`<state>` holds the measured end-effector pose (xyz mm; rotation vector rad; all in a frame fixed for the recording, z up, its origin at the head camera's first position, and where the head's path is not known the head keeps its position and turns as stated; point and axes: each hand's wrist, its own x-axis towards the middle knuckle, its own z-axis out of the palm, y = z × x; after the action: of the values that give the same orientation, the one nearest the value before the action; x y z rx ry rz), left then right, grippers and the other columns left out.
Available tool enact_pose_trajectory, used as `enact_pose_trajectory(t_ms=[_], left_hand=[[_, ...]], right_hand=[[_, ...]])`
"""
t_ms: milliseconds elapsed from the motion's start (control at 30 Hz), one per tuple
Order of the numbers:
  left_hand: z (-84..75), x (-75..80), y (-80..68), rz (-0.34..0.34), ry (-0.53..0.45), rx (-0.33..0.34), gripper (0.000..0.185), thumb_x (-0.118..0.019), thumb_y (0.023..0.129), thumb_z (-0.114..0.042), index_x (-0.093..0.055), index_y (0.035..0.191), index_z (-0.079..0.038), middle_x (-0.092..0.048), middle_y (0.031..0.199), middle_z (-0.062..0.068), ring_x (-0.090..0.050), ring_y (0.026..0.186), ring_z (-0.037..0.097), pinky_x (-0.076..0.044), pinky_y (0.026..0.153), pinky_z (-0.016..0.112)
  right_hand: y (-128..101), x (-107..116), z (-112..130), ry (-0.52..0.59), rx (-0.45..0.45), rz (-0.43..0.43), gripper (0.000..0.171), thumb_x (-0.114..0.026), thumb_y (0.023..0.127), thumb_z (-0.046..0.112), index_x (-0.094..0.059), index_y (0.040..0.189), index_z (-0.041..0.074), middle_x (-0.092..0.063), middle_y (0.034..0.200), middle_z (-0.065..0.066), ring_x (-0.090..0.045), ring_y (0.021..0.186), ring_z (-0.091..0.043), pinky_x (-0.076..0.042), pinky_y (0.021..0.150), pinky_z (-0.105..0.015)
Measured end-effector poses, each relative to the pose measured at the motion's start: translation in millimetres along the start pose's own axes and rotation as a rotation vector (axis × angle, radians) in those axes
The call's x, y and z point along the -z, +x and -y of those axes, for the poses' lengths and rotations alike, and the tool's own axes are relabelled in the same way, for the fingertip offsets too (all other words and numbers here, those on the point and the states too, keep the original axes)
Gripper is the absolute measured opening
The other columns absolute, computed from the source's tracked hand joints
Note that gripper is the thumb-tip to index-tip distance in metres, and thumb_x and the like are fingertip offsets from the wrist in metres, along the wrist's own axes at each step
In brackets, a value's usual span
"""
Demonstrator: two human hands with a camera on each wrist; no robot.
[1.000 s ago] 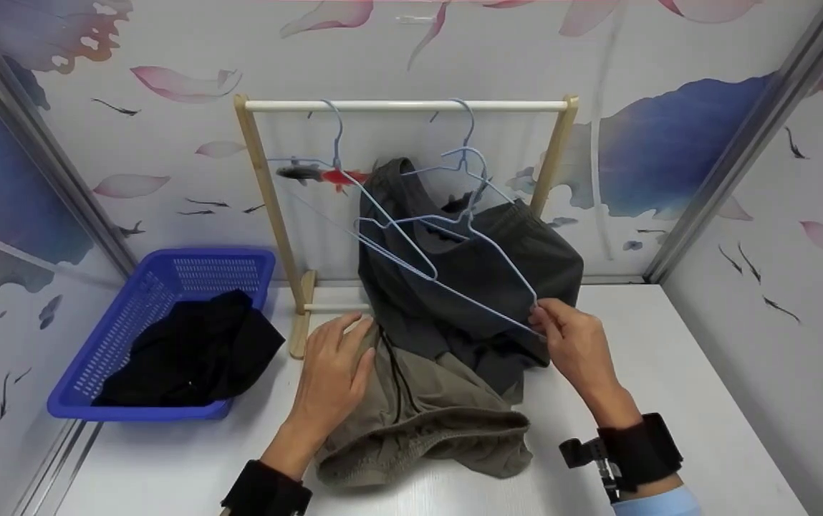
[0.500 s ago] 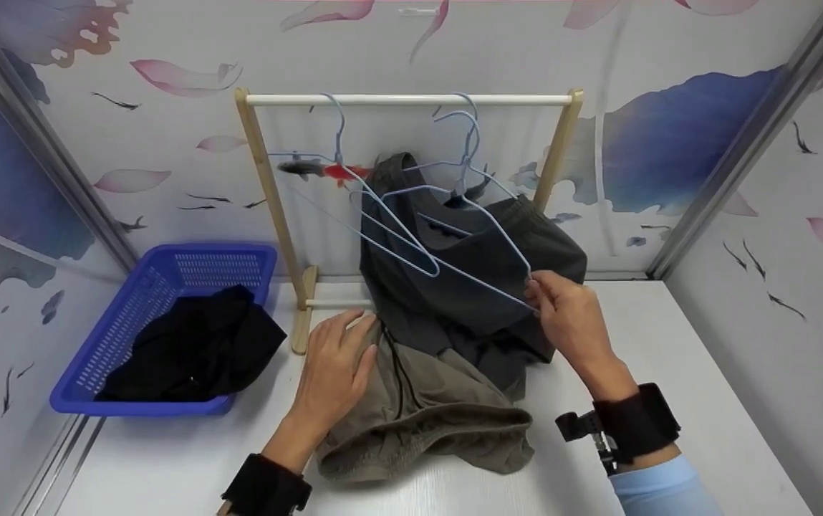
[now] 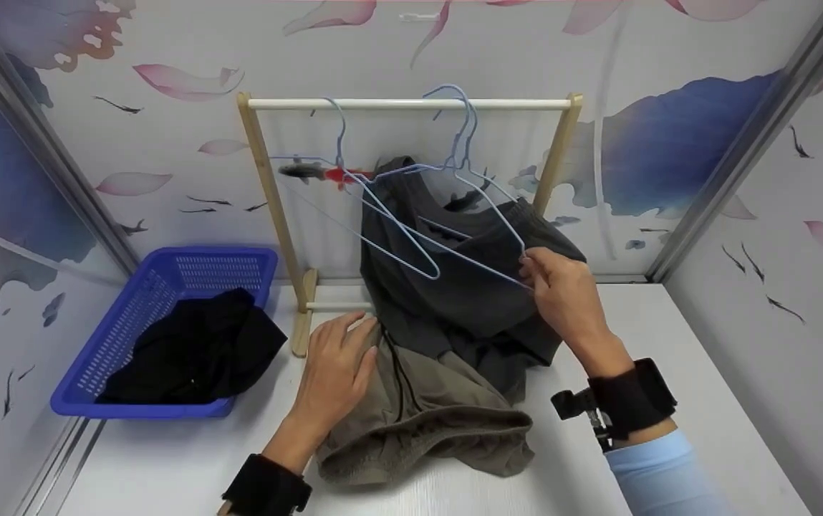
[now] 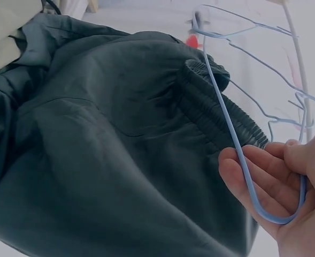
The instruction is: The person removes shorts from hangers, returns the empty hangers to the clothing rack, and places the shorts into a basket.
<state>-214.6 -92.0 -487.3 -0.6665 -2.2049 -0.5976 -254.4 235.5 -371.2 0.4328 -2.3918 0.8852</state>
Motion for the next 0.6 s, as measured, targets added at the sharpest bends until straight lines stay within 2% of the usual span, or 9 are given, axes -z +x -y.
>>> enact_pose_trajectory(t_ms=[100,267,600], left_hand=[[0.0,0.0,1.7,-0.001,-0.004,0.007,0.038,-0.075,0.091,-0.009,-0.067,0.128,-0.003,-0.062,0.131,0.016,-0.060,0.118,0.034,-0.045,0.099,0.054],[0.0,-0.1,3.9,0.017,0.001,0.005,0.037,-0.074,0.093,-0.011,-0.067,0.129,-0.003,-0.062,0.133,0.016,-0.060,0.119,0.035,-0.045,0.100,0.054],[1.5,-5.4,1.5,0.033,-0.005,-0.011,0.036,-0.070,0.096,-0.013,-0.066,0.131,-0.003,-0.062,0.132,0.018,-0.060,0.119,0.036,-0.045,0.099,0.056]], right_hand=[[5.0,0.7,2.9,-0.007,0.004,0.005,0.013,-0.061,0.100,-0.003,-0.073,0.103,-0.004,-0.077,0.088,-0.017,-0.076,0.077,-0.031,-0.059,0.068,-0.048],[11.0,-0.7,5.6,-0.018,0.014,0.007,0.013,-0.061,0.101,-0.001,-0.074,0.100,-0.002,-0.075,0.082,-0.014,-0.074,0.075,-0.029,-0.057,0.065,-0.046],[17.0,-6.5,6.5,-0.013,-0.012,0.026,0.013,-0.061,0.101,0.000,-0.073,0.099,-0.004,-0.074,0.081,-0.015,-0.072,0.073,-0.028,-0.059,0.067,-0.045]])
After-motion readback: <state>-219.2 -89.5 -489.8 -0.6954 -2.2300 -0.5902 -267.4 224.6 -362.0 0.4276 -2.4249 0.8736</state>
